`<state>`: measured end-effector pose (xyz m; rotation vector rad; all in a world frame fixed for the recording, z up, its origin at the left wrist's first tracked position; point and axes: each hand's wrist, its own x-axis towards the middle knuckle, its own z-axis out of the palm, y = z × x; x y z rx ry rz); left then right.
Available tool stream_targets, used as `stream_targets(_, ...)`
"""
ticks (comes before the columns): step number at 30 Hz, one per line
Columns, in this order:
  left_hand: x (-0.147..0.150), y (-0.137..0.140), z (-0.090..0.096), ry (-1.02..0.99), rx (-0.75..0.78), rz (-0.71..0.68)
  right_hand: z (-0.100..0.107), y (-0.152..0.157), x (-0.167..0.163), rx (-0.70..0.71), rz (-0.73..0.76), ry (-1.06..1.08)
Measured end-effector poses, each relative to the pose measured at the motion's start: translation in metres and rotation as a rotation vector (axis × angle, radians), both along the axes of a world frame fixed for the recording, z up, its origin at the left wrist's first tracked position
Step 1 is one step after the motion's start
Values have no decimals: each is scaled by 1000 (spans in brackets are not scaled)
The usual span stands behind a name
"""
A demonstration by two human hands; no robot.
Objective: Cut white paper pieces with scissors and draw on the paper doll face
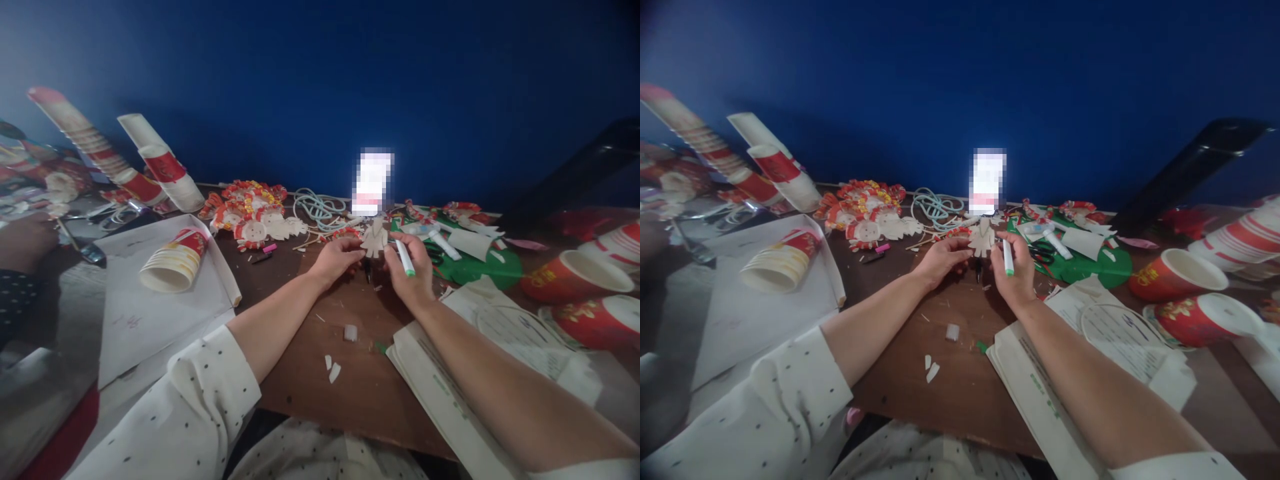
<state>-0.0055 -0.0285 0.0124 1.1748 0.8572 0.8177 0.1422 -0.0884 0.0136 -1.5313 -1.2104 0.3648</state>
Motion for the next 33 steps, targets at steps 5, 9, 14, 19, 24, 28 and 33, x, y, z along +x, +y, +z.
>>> stream_targets(5, 1, 0, -1, -1, -8, 36, -1, -2, -1, 9, 39, -37)
stream_targets(9, 1, 2, -5, 8, -15, 75, -5, 0, 1, -6, 58, -67)
stream_targets(14, 1, 6, -10, -55, -43, 155, -9, 2, 2, 6, 68, -124)
stream_targets(19, 2, 6, -7, -149, -112, 220, -15, 5, 7, 36, 89, -289)
stream_targets(24, 2, 6, -5, -162, -130, 239, -10, 4, 18, -122, 50, -632)
stream_targets(28, 2, 6, -5, -160, -138, 237, 0, 2, 23, -307, 35, -844)
stream_targets(33, 2, 6, -6, -177, -134, 230, -1, 4, 31, -336, 55, -998)
